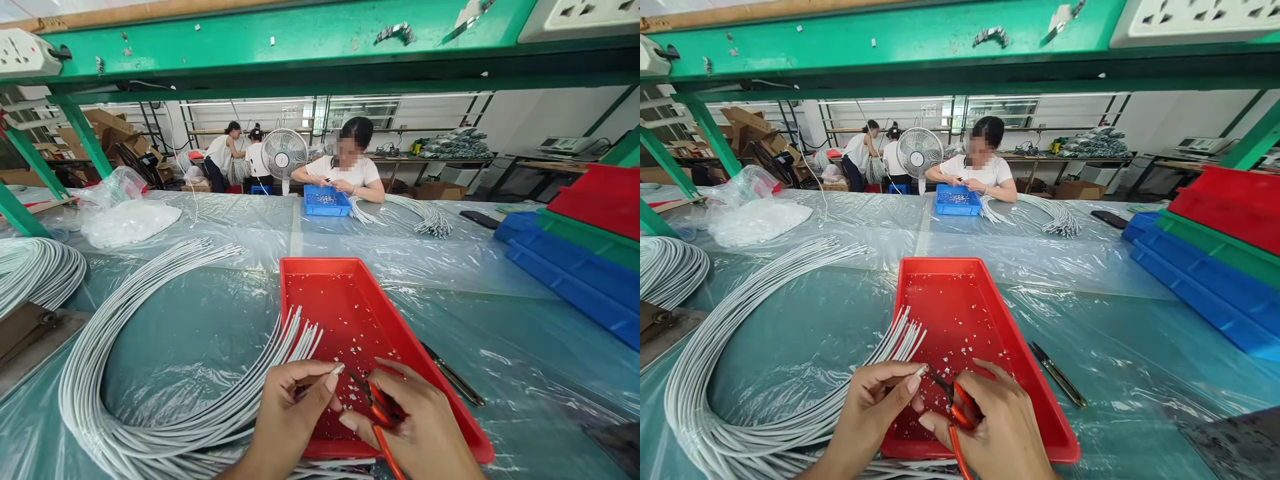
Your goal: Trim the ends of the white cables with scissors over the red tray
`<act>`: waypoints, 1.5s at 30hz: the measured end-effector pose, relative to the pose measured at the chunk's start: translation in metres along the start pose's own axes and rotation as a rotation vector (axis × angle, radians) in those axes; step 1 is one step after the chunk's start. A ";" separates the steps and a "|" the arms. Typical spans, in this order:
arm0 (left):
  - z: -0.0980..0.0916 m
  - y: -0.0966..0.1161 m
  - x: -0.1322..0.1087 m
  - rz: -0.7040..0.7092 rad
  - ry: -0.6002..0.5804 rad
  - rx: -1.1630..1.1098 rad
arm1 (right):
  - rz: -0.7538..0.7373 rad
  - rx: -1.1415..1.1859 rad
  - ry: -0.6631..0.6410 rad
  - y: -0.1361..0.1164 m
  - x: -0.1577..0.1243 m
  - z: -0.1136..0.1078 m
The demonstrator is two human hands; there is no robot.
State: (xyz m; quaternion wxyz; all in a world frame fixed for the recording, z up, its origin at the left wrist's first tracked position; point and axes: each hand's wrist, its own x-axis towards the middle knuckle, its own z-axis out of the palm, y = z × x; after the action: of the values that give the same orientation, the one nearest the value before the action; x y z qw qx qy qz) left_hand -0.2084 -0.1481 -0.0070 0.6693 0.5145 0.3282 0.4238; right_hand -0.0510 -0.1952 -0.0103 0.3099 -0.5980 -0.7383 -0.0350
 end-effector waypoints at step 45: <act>0.000 0.001 -0.005 0.422 0.013 0.510 | 0.080 -0.101 -0.112 -0.008 -0.007 -0.009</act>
State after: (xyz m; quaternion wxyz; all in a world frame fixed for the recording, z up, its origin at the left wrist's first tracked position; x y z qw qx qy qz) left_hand -0.2108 -0.1522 -0.0065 0.4142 0.7195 0.3140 0.4607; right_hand -0.0539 -0.2077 -0.0041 0.2385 -0.6430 -0.7273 -0.0263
